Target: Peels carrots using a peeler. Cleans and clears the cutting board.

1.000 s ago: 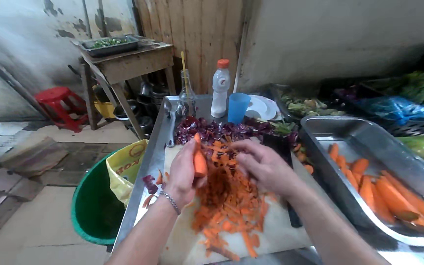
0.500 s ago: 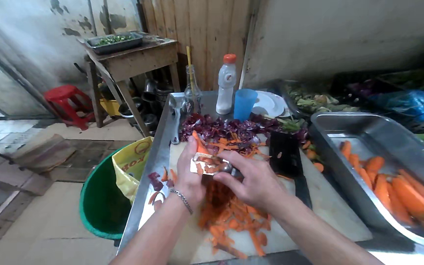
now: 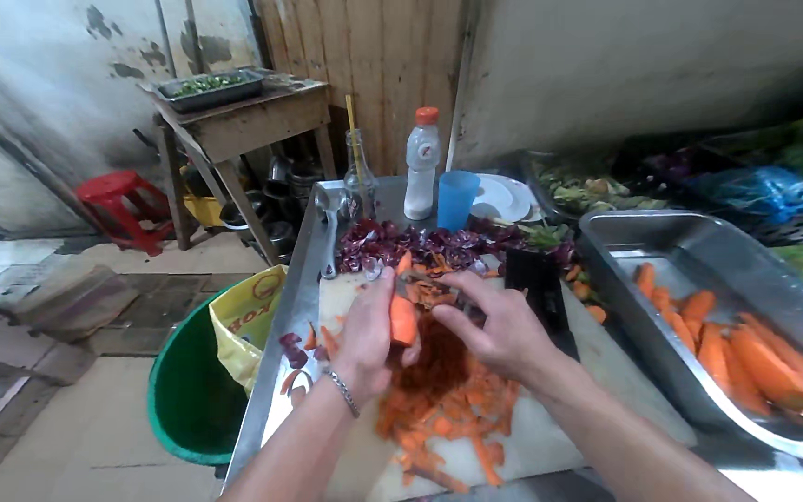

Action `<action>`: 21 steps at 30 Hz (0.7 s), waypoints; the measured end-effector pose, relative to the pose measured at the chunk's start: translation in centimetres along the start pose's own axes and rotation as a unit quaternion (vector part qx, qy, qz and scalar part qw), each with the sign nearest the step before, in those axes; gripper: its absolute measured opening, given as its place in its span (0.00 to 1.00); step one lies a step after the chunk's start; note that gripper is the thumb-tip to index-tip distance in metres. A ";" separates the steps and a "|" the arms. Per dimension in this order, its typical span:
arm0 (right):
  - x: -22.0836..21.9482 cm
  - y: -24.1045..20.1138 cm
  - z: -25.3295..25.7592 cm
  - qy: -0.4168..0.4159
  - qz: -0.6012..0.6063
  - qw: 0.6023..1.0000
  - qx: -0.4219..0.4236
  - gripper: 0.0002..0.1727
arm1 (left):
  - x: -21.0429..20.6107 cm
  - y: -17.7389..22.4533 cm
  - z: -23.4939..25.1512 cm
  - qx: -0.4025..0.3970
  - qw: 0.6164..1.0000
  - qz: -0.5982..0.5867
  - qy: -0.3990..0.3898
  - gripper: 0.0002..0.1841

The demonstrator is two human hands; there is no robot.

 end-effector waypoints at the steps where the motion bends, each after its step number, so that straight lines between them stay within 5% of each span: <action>1: 0.2 0.3 -0.1 0.007 0.005 1.000 -0.007 0.26 | -0.2 0.0 0.1 0.000 1.000 0.011 0.002 0.32; 8: -0.3 -1.9 -0.3 -0.013 0.039 0.995 0.093 0.26 | 0.5 -0.4 0.0 -0.012 1.000 0.007 -0.021 0.27; 15: 1.3 0.8 -0.2 0.021 0.002 0.999 0.033 0.27 | -1.0 -0.7 -0.2 0.010 0.995 0.049 -0.089 0.26; 21: 0.3 -2.2 -0.5 -0.023 0.031 0.995 0.095 0.26 | 0.2 -0.8 0.0 -0.008 0.999 0.022 -0.029 0.23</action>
Point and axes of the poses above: each hand's wrist, its own z-axis towards the middle knuckle, its own x-axis out of the back of the hand, y = z × x, the point moved 5 cm from there along z, towards the middle knuckle, and after that the axes turned 10 degrees about -y, right-handed, at the moved point
